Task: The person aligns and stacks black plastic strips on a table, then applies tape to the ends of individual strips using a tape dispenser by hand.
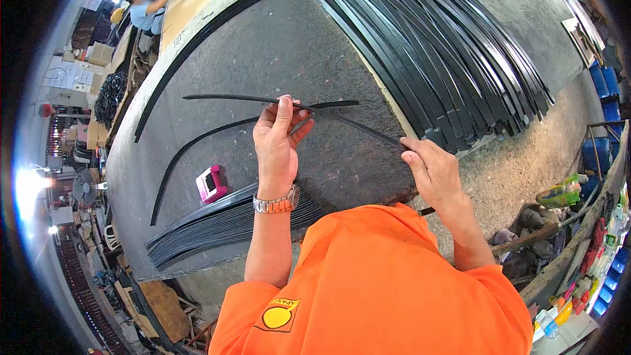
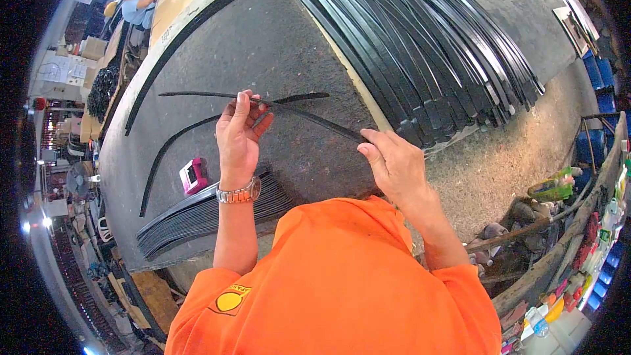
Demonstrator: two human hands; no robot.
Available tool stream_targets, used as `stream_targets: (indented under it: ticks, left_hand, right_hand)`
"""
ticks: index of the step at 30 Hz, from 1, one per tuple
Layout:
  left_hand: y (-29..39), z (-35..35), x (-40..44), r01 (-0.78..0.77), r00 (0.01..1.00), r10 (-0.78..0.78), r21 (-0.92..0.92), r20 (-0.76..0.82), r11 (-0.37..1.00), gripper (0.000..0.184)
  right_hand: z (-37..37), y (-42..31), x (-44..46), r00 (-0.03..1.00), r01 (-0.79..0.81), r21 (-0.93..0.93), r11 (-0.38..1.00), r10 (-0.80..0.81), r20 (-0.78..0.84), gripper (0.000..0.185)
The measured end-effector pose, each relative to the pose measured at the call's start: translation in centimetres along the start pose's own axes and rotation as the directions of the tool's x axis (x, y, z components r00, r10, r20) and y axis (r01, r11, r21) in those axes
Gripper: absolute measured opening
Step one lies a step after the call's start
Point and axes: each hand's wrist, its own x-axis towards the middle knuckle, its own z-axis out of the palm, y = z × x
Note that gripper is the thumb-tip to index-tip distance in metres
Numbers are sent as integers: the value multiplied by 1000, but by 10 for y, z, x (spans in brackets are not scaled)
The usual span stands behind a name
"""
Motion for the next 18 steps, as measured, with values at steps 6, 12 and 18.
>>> stream_targets:
  ticks: [6, 12, 18]
  left_hand:
    - [0, -2, -1, 7, 1000, -7, 1, 5, 1000, 25]
    - [1, -4, -3, 30, 997, -25, -64, 79, 998, 28]
    - [1, -7, -2, 28, 991, -25, -21, 132, 999, 25]
  right_hand:
    - [0, 0, -2, 1000, 0, 19, 1000, 0, 0, 30]
    - [-2, -8, -4, 1000, -21, 42, 999, 21, -11, 33]
    - [-2, -9, -8, 999, 7, 40, 999, -5, -41, 37]
